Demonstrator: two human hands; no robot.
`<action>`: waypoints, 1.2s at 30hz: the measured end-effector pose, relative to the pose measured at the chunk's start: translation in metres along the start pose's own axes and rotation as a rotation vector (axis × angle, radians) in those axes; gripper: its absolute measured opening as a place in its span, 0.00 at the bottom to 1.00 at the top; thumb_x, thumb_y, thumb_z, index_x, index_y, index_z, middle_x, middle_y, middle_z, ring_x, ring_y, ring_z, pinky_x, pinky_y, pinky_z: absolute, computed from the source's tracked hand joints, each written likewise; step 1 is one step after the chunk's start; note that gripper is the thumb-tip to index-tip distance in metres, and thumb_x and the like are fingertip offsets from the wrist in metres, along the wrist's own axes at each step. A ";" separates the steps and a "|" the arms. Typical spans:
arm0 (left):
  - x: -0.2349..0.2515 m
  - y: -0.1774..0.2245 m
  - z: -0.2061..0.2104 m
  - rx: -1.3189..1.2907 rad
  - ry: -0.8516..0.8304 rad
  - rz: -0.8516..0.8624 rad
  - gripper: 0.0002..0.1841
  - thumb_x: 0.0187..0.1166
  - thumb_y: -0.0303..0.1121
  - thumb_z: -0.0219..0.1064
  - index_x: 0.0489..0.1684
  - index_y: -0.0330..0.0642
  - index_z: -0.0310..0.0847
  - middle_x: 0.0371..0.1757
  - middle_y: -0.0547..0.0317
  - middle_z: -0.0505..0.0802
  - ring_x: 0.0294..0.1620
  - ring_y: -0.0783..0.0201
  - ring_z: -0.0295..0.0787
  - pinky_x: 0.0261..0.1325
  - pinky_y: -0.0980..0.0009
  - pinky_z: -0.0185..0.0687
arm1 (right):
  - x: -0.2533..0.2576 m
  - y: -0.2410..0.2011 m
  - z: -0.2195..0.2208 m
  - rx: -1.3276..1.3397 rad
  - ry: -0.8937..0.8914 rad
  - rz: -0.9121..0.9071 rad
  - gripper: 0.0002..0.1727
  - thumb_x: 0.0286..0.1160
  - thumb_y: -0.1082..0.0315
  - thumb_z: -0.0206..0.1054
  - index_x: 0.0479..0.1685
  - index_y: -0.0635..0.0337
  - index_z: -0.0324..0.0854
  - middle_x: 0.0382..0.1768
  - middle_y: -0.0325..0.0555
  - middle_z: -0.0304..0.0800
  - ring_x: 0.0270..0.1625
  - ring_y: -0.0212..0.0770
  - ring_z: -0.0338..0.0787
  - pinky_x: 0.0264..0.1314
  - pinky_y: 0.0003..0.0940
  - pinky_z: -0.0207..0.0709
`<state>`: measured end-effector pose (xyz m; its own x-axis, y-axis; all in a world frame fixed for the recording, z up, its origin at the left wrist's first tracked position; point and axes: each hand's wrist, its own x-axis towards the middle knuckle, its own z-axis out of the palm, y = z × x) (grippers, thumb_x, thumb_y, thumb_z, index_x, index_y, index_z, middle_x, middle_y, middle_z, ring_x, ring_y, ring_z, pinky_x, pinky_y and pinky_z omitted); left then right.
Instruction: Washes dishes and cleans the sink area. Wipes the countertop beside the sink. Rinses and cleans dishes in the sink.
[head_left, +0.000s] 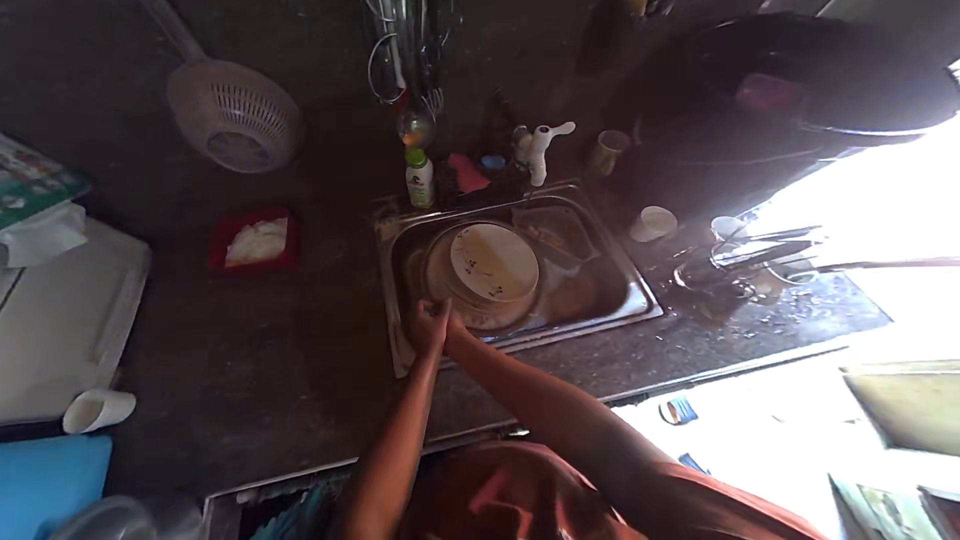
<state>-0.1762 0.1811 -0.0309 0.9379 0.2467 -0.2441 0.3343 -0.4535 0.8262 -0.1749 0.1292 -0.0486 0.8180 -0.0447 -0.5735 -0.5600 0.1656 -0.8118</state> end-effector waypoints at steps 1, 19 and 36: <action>0.008 -0.001 -0.002 0.051 -0.017 -0.079 0.27 0.80 0.46 0.72 0.57 0.24 0.83 0.54 0.32 0.90 0.60 0.41 0.87 0.69 0.46 0.78 | 0.006 0.007 0.007 0.083 0.022 0.053 0.25 0.97 0.58 0.41 0.68 0.66 0.77 0.63 0.58 0.85 0.64 0.48 0.84 0.67 0.47 0.76; 0.042 -0.007 -0.009 0.216 -0.173 -0.243 0.21 0.92 0.40 0.52 0.57 0.34 0.88 0.63 0.40 0.91 0.70 0.47 0.86 0.75 0.47 0.76 | 0.050 0.045 0.034 0.414 0.188 0.207 0.27 0.94 0.49 0.45 0.64 0.61 0.81 0.61 0.54 0.87 0.62 0.48 0.86 0.64 0.52 0.78; 0.058 -0.007 -0.104 0.081 0.059 -0.126 0.18 0.87 0.40 0.62 0.56 0.31 0.85 0.52 0.33 0.91 0.58 0.38 0.88 0.64 0.38 0.80 | -0.022 -0.009 -0.041 -1.028 -0.248 -0.142 0.25 0.86 0.57 0.61 0.75 0.62 0.77 0.72 0.62 0.81 0.75 0.60 0.81 0.80 0.61 0.70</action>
<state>-0.1342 0.2878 0.0017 0.8817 0.3550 -0.3108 0.4576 -0.4825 0.7469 -0.1930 0.0883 -0.0329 0.8236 0.2230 -0.5215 -0.2043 -0.7411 -0.6396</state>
